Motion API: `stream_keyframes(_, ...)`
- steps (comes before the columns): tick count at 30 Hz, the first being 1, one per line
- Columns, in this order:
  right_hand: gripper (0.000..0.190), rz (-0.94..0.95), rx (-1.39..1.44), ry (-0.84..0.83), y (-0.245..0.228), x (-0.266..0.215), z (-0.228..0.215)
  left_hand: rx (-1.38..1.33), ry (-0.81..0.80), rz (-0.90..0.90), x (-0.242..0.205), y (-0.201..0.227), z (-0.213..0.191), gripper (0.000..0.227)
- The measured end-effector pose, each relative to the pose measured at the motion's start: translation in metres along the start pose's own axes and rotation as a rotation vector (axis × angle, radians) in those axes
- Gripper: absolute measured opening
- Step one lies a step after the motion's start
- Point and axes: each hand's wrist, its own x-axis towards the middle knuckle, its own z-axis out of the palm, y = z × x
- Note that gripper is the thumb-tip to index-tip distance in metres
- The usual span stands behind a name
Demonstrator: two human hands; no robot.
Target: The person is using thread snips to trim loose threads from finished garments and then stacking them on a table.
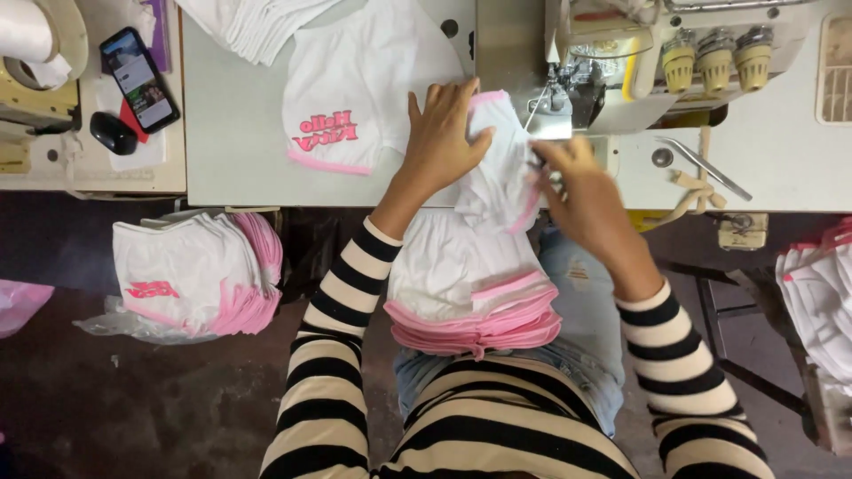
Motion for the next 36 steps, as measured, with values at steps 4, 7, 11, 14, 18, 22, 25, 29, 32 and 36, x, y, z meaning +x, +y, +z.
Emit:
stream_keyframes(4, 0.037, -0.174, -0.468, 0.294, 0.036, 0.035, 0.003, -0.137, 0.202, 0.009, -0.008, 0.005, -0.005, 0.016)
stream_keyframes(7, 0.022, -0.248, -0.536, 0.318, 0.052, 0.052, 0.014, -0.257, 0.234, 0.143, -0.025, 0.014, -0.014, 0.015)
stream_keyframes(11, 0.015, -0.15, -0.106, 0.281, 0.058, 0.035, 0.015, -0.354, 0.142, 0.088, -0.054, 0.027, -0.031, 0.011)
stream_keyframes(14, 0.038, -0.002, 0.488, 0.116, 0.039, 0.0, 0.016, -0.743, 0.05, 0.057, -0.09, 0.042, -0.047, 0.01)
stream_keyframes(18, 0.019, 0.117, 0.922, -0.11, 0.043, -0.019, 0.045, -1.422, -0.171, -0.039, -0.123, 0.012, -0.079, 0.016)
stream_keyframes(22, 0.02, 0.128, 0.4, 0.142, -0.035, 0.042, 0.032, -0.762, -0.049, 0.081, -0.128, -0.048, -0.169, 0.037)
stream_keyframes(25, 0.017, -0.206, 0.516, 0.388, -0.093, 0.065, 0.03, -0.22, 0.632, 0.206, -0.138, -0.053, -0.206, 0.018)
stream_keyframes(29, 0.019, -0.51, 0.645, 0.557, -0.133, 0.072, 0.045, -0.261, 0.846, 0.081, -0.154, -0.072, -0.199, 0.027)
stream_keyframes(32, 0.027, -0.427, 0.673, 0.51, -0.115, 0.096, 0.095, -0.239, 0.809, 0.016, -0.146, -0.138, -0.142, 0.033)
stream_keyframes(36, 0.033, -0.364, 0.428, 0.422, -0.048, 0.116, 0.169, -0.226, 0.552, -0.05, -0.148, -0.229, -0.015, 0.046)
